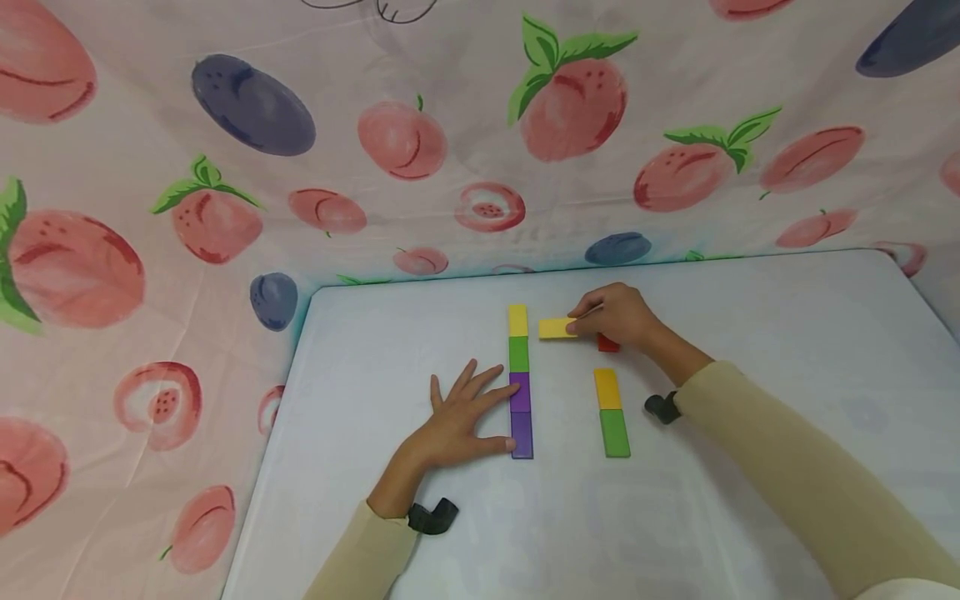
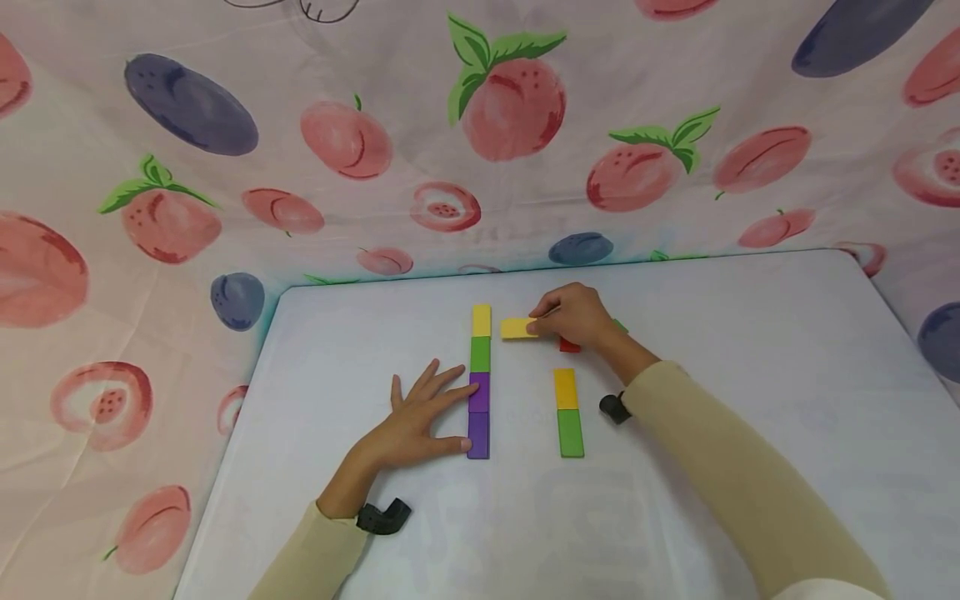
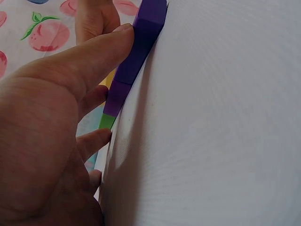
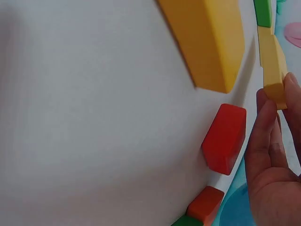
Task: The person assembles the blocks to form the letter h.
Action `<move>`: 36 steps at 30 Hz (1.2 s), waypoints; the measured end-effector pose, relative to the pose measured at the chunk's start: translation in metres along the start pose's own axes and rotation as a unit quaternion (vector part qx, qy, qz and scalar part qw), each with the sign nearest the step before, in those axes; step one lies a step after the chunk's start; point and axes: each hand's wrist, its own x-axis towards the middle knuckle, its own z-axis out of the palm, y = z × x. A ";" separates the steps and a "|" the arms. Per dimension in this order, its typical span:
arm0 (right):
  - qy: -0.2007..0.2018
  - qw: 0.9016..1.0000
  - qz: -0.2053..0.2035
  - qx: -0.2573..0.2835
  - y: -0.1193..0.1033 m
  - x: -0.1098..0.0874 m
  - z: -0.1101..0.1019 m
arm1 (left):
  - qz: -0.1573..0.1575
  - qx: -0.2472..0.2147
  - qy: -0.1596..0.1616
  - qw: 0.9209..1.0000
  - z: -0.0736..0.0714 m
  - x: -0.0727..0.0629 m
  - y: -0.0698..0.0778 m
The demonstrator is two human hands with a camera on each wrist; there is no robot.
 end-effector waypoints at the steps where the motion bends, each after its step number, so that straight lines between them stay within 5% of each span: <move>1: -0.001 1.000 -0.003 -0.001 -0.001 0.000 0.000 | 0.000 0.000 0.000 1.000 0.000 0.000 0.000; 36: -0.065 0.996 0.029 -0.051 -0.008 0.007 0.008 | 0.002 0.006 0.000 1.000 0.000 -0.001 -0.001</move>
